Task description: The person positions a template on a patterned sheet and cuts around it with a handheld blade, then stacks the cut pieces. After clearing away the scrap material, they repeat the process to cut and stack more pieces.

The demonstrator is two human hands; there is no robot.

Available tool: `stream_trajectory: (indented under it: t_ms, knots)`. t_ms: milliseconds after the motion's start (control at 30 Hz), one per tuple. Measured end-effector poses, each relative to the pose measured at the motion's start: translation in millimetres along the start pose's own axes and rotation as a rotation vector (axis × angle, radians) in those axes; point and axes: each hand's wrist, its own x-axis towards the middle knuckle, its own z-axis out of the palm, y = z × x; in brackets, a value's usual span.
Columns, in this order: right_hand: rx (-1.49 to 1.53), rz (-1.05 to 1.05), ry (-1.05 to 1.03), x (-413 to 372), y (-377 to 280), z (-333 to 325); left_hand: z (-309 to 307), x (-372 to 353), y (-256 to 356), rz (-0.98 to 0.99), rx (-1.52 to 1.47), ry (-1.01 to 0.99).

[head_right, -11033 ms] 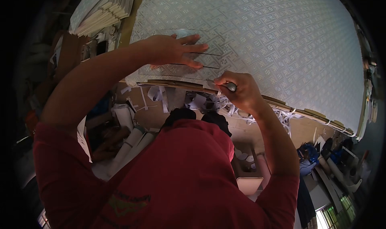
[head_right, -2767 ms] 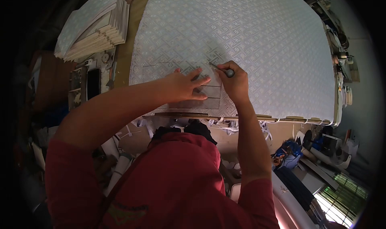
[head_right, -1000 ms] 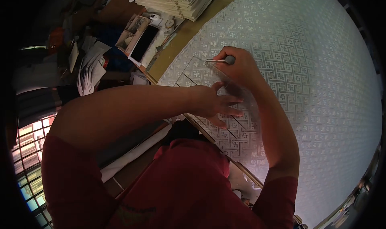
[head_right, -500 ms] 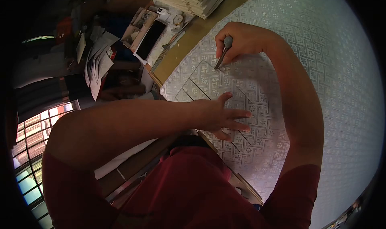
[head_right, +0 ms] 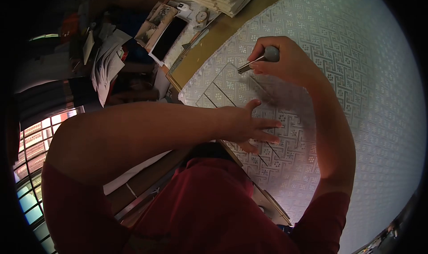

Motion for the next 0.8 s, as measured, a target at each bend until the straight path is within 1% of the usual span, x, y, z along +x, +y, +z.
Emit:
stream_trajectory:
  t_ms: [33, 67, 133, 167, 233, 300, 367, 500, 533, 567, 600, 633, 667, 800]
  knots:
    - [0.012, 0.005, 0.045, -6, -1, 8, 16, 7, 1, -0.078, -0.161, 0.139]
    - [0.002, 0.01, 0.045, -11, -2, 15, 31, 14, 2, -0.154, -0.325, 0.279]
    - [-0.127, 0.012, 0.23, -20, -2, 31, 35, 17, 2, -0.141, -0.276, 0.312]
    - [-0.137, 0.013, 0.231, -24, -6, 38, 36, 17, 1, -0.131, -0.229, 0.335]
    - [-0.153, 0.074, 0.315, -28, -13, 50, 32, 16, 0, -0.145, -0.229, 0.318]
    - [-0.177, 0.083, 0.344, -30, -14, 58, 27, 15, 1, -0.156, -0.228, 0.301]
    - [-0.202, 0.092, 0.372, -30, -14, 64, 21, 13, 0, -0.17, -0.242, 0.235]
    - [-0.308, 0.098, 0.495, -31, -15, 84, 27, 17, 0, -0.153, -0.275, 0.239]
    - [-0.348, 0.1, 0.544, -32, -14, 88, 32, 19, 0, -0.15, -0.259, 0.284]
    - [-0.351, 0.103, 0.54, -33, -9, 93, 37, 22, 0, -0.149, -0.243, 0.33]
    - [-0.328, 0.075, 0.577, -35, -4, 98, 33, 20, 0, -0.15, -0.247, 0.336]
    - [-0.304, 0.047, 0.615, -35, -2, 100, 29, 19, 0, -0.152, -0.282, 0.287]
    - [-0.307, 0.05, 0.612, -34, 0, 101, 25, 18, 0, -0.153, -0.316, 0.238]
    - [-0.279, 0.075, 0.588, -16, -6, 96, 32, 23, -2, -0.144, -0.265, 0.278]
